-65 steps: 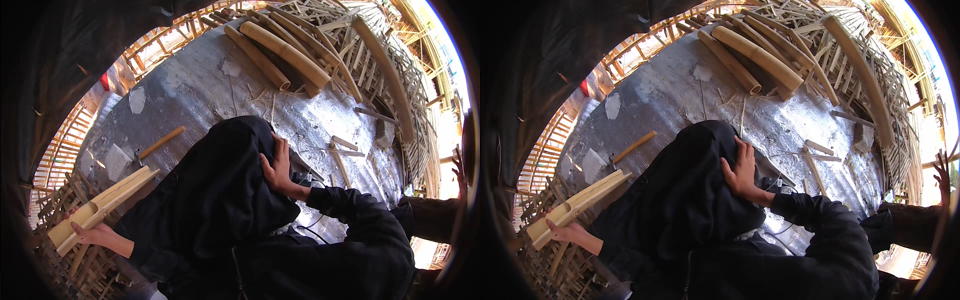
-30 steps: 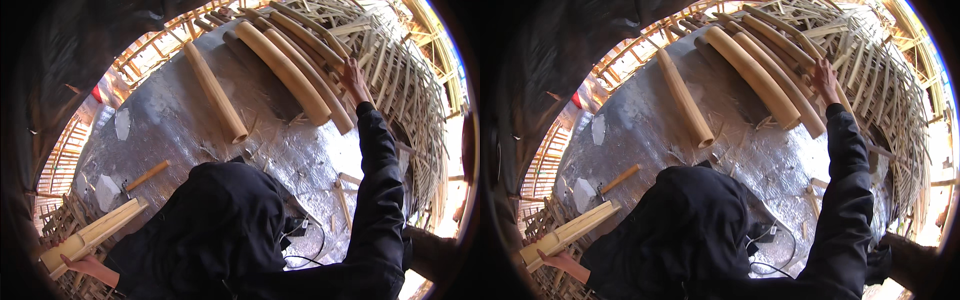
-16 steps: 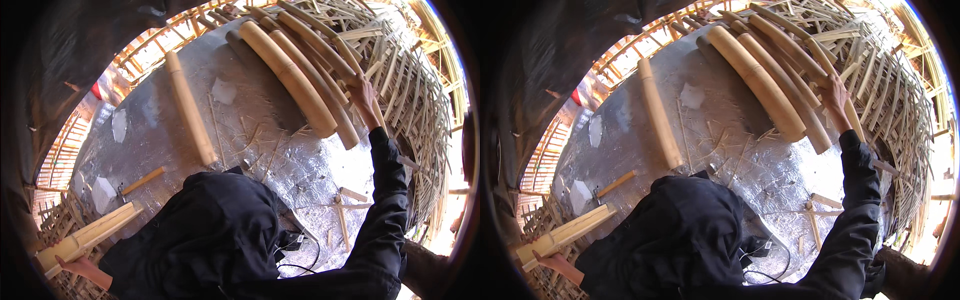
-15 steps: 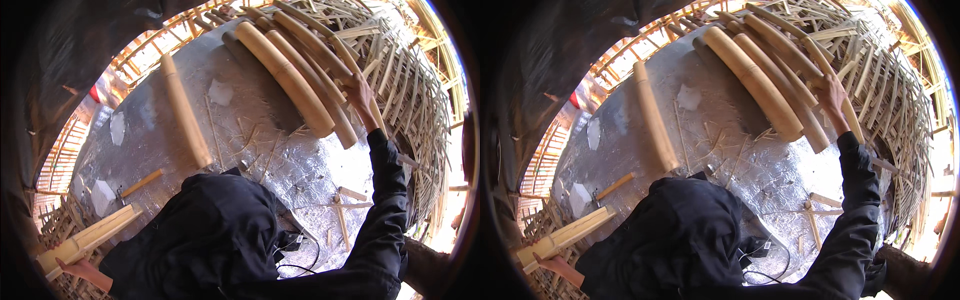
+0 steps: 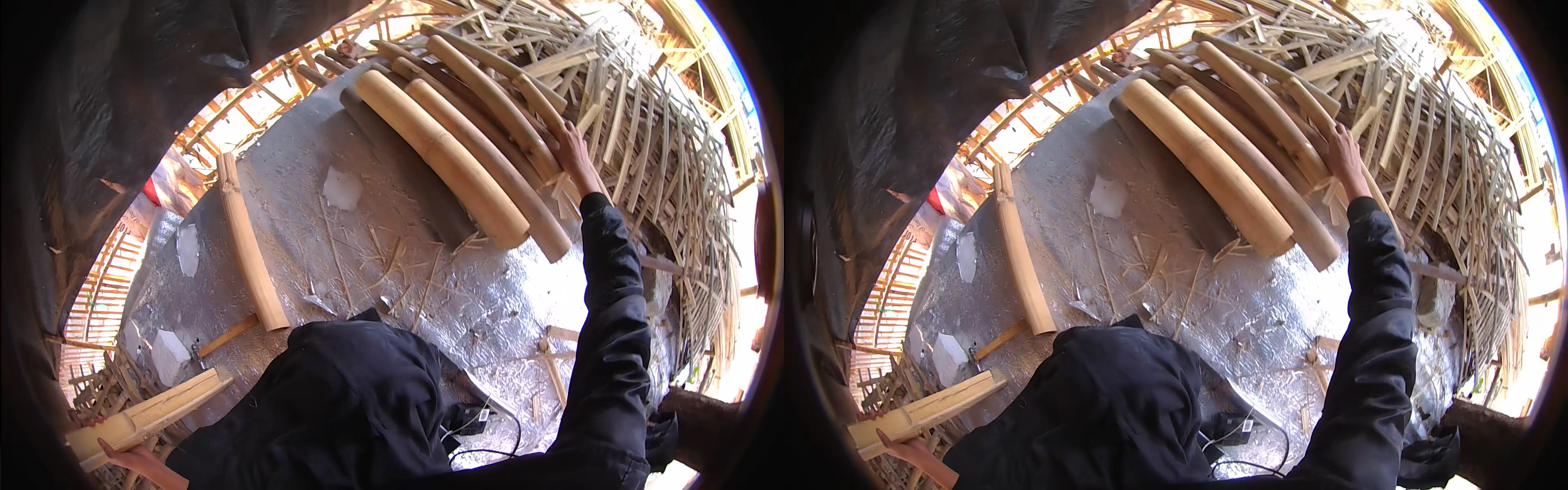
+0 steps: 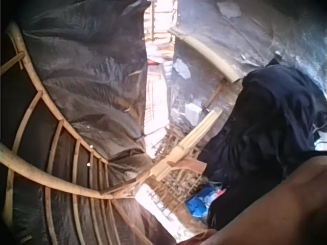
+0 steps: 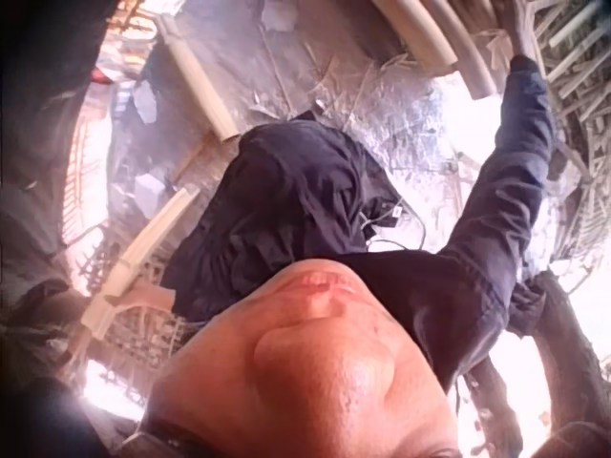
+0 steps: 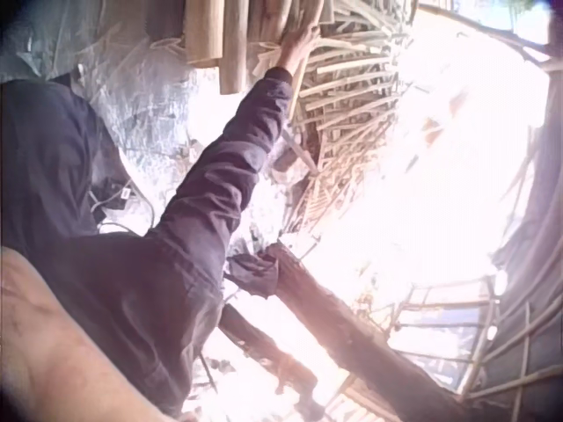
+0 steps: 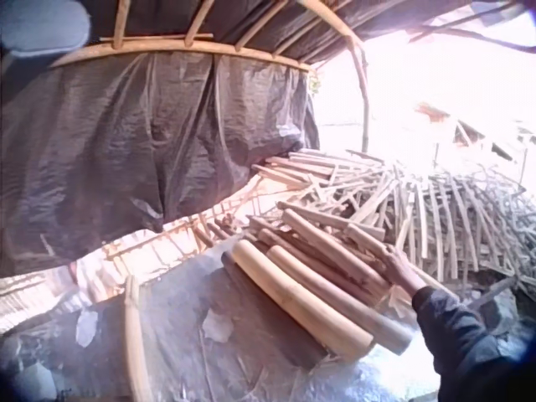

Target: The person uses a flat-bladed tool to shave and shape the surface of bamboo pieces, then gathers and organizes multiple hollow bamboo segments on the ground.

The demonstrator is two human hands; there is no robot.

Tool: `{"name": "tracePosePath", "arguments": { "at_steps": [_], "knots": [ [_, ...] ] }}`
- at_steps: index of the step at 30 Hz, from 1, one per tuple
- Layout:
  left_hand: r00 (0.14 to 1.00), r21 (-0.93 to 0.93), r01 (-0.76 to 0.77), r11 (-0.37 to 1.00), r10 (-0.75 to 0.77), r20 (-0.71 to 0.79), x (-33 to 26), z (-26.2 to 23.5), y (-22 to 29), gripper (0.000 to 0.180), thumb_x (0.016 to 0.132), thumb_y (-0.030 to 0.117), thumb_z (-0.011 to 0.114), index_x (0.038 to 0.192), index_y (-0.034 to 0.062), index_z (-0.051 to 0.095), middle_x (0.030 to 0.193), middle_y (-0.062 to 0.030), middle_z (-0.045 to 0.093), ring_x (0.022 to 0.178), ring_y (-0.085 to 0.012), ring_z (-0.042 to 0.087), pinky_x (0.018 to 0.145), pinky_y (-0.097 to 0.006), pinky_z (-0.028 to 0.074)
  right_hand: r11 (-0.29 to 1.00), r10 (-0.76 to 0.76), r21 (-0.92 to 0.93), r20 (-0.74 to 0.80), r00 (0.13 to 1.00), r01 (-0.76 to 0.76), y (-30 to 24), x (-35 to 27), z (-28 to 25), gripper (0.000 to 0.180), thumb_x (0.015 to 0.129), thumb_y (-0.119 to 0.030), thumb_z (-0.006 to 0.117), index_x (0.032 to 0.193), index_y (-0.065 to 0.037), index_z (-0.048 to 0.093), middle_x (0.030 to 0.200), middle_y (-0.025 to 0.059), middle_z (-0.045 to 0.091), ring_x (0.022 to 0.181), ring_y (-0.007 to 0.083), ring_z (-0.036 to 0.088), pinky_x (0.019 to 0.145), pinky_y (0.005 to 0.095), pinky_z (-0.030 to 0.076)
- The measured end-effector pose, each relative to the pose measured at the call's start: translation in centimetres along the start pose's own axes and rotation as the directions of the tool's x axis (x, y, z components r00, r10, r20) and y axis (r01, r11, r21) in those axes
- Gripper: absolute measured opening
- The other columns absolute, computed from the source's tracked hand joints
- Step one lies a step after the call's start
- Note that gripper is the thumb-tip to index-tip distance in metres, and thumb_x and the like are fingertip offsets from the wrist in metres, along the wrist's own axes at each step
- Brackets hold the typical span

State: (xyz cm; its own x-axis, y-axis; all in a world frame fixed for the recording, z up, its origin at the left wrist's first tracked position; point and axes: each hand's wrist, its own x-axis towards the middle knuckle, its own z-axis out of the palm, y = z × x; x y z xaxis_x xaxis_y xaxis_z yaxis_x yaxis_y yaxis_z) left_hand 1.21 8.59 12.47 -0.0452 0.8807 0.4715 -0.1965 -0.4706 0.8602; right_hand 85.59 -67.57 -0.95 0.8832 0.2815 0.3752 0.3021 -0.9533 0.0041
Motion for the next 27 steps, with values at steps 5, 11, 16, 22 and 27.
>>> {"name": "tracePosePath", "arguments": {
  "at_steps": [5,11,16,22,27],
  "knots": [
    [0.999,-0.032,0.02,0.999,-0.019,0.036,-1.8,2.4,2.4,0.04,0.101,0.023,0.055,0.133,0.0005,0.051,0.124,-0.0118,0.058,0.118,-0.026,0.056,0.111,-0.042,0.041,0.932,-0.102,-0.34,0.096,0.99,0.129,-4.0,0.1,0.1,0.032,0.096,-0.016,0.054,0.126,-0.004,0.057,0.136,0.0174,0.057,0.131,0.0346,0.054,0.096,0.0589,0.052],
    [0.981,-0.15,0.127,0.98,-0.146,-0.125,-3.3,3.4,2.5,0.044,0.1,0.024,0.055,0.137,0.0017,0.048,0.125,-0.0109,0.057,0.12,-0.0254,0.055,0.114,-0.042,0.038,0.932,0.001,-0.362,-0.068,0.998,-0.026,-4.2,1.2,4.0,0.026,0.099,-0.022,0.052,0.115,-0.006,0.064,0.118,0.016,0.064,0.117,0.0351,0.061,0.089,0.0513,0.052],
    [0.989,-0.311,0.108,0.944,-0.072,0.126,-2.6,0.7,2.3,0.067,0.089,0.02,0.064,0.148,0.0039,0.037,0.122,-0.0092,0.051,0.116,-0.027,0.051,0.112,-0.042,0.037,0.955,-0.032,-0.288,0.124,0.992,0.067,-6.3,1.7,1.6,0.041,0.091,-0.034,0.067,0.116,-0.001,0.064,0.118,0.0222,0.063,0.116,0.0426,0.059,0.094,0.0553,0.049],
    [0.974,-0.264,-0.042,0.964,0.098,0.206,-3.2,2.7,2.7,0.073,0.083,0.021,0.069,0.147,0.0047,0.037,0.117,-0.0089,0.05,0.109,-0.0257,0.05,0.107,-0.041,0.04,0.955,-0.246,-0.117,0.197,0.949,0.272,-0.4,6.3,-3.6,0.05,0.074,-0.023,0.078,0.113,0.001,0.058,0.104,0.0255,0.062,0.102,0.0445,0.058,0.091,0.0522,0.05],
    [0.99,-0.352,-0.028,0.936,0.075,0.121,-4.1,2.2,3.1,0.074,0.08,0.015,0.077,0.144,0.006,0.04,0.113,-0.0101,0.055,0.104,-0.0267,0.056,0.101,-0.043,0.048,0.785,-0.141,0.562,0.571,0.808,-0.26,1.9,5.7,-10.0,0.041,0.085,-0.028,0.078,0.113,-0.003,0.062,0.102,0.0048,0.064,0.089,0.0157,0.06,0.079,0.0326,0.048]
  ]
}}
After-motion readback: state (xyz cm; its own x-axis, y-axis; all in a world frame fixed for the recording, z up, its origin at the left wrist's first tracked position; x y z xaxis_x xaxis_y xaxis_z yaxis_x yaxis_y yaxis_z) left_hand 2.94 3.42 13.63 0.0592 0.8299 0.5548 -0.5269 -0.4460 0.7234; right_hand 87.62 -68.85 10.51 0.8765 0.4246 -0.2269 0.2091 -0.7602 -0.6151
